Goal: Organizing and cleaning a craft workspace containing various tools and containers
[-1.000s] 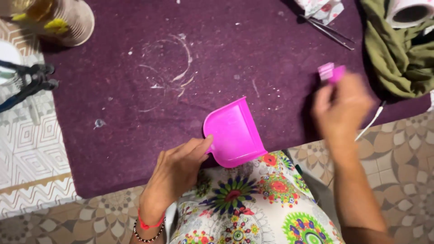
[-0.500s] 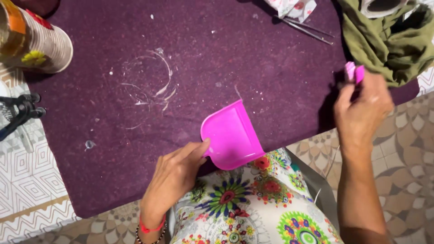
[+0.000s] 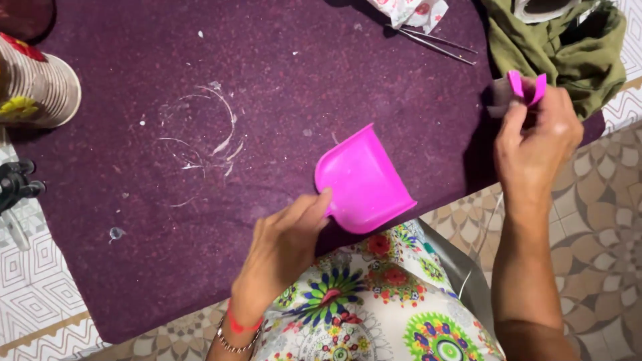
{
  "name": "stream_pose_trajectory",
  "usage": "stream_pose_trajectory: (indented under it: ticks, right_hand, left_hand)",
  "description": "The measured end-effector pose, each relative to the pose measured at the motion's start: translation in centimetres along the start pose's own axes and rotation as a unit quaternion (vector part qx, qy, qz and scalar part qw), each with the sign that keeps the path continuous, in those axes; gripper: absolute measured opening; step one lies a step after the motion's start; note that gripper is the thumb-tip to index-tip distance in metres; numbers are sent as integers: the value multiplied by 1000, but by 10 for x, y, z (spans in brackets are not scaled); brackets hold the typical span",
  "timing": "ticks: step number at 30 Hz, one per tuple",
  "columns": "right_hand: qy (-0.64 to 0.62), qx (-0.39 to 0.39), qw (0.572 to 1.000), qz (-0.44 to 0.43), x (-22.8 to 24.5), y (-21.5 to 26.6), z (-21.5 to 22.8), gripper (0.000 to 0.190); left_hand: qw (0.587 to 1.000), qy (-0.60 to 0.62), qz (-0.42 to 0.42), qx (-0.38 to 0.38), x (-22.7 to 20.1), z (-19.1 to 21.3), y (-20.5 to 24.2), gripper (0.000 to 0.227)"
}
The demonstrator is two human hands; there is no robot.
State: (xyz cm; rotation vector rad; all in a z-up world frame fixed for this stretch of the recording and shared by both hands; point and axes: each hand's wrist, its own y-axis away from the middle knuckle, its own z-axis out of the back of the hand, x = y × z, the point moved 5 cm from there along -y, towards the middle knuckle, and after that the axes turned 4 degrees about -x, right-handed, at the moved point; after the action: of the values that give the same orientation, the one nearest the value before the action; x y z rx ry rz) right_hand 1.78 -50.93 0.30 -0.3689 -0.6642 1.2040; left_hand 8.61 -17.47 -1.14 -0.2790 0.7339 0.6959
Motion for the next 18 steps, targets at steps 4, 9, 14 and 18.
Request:
stream_pose_trajectory:
  ticks: [4,9,14,18]
  right_hand:
    - [20,8,1000,-3,7,4,-17,29]
    - [-104,70,991,-35,97,22,-16,21]
    - [-114,54,990,-65,41,-9,0,21]
    - [17,-30,997,-75,-2,-11,-9,19]
  left_hand:
    - [994,-61,-85,-43,-19,-14,-36,44]
    - [991,-89,-82,-55,-15,-31,-45,42]
    - [997,-66,1,46,-19,-32,-48,53]
    - [996,-72,7,55,-19,-32,-50,48]
